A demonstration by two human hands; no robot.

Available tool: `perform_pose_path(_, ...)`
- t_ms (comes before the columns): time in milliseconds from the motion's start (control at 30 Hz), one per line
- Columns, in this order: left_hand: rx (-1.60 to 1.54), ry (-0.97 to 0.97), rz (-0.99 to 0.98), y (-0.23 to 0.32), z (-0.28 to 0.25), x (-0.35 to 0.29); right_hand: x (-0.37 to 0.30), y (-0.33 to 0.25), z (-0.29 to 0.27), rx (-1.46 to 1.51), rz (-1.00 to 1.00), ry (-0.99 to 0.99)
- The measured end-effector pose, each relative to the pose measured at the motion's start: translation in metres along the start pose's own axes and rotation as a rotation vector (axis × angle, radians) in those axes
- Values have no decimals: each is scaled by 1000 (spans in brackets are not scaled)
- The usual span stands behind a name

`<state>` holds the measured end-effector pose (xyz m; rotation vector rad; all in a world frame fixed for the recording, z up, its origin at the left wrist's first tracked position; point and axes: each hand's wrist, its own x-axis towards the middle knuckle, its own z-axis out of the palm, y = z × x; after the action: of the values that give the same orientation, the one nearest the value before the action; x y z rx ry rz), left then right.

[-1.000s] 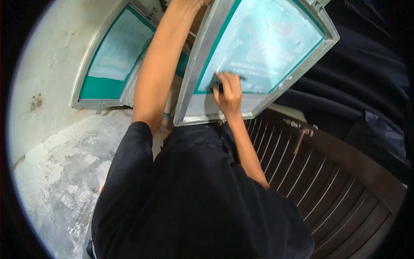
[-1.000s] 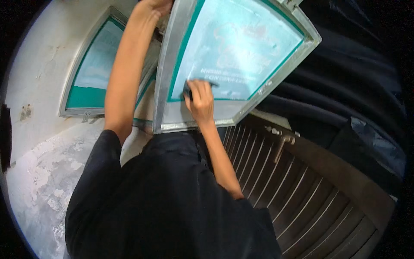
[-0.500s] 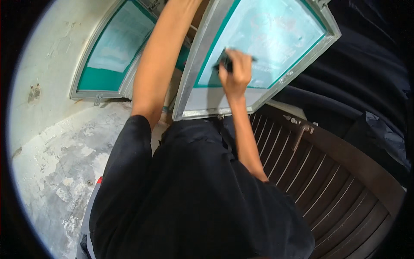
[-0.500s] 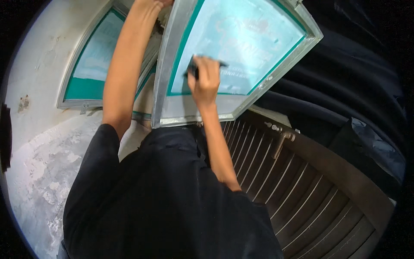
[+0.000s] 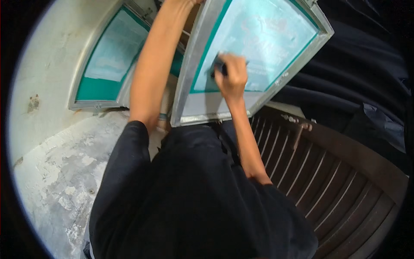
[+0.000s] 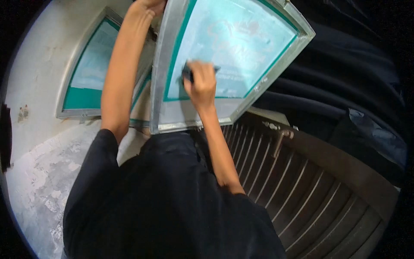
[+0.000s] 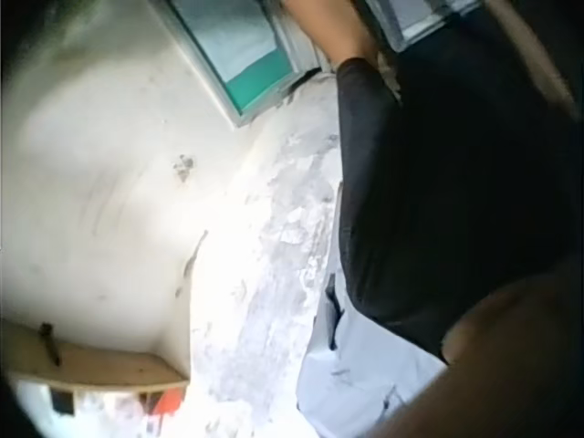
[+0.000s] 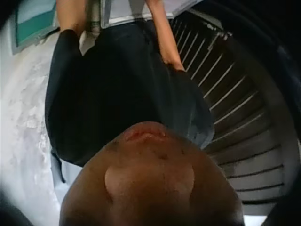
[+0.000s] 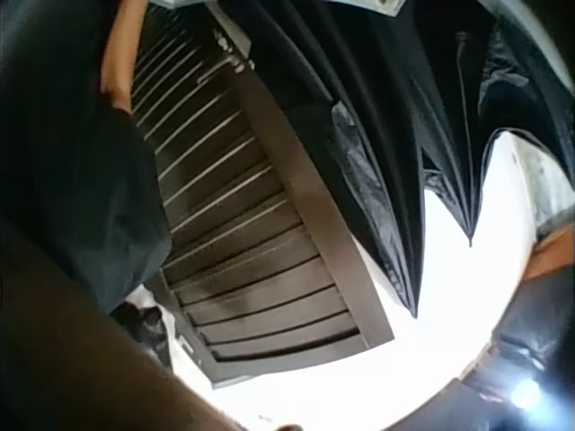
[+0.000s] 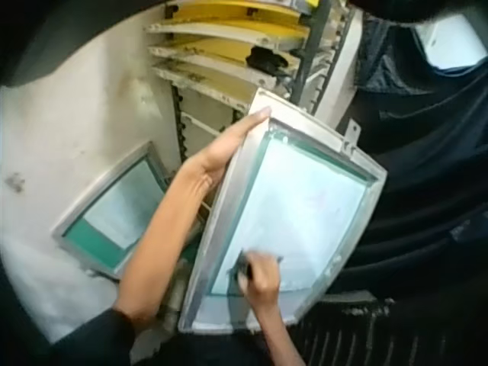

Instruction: The person is preparing a screen printing frame by wiping it with a cloth and applying tape to the edges.

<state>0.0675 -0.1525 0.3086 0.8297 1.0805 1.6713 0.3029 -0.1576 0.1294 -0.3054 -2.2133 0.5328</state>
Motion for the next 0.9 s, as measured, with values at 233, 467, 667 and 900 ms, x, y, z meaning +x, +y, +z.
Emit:
perform_pose_path(233,-4,-3,103,-6,8,16,-68,-4,-2,42,-13,-92)
perform_pose_path(467,219,124,97,-2,-31,60,151,62,-61,18,240,648)
perform_pose_path(667,11,152,-38,-10,10,49,76,39,-149,88,721,244)
perform_pose_path(900,-5,164,35,-3,34,61,50,50,-260,1203,982,355)
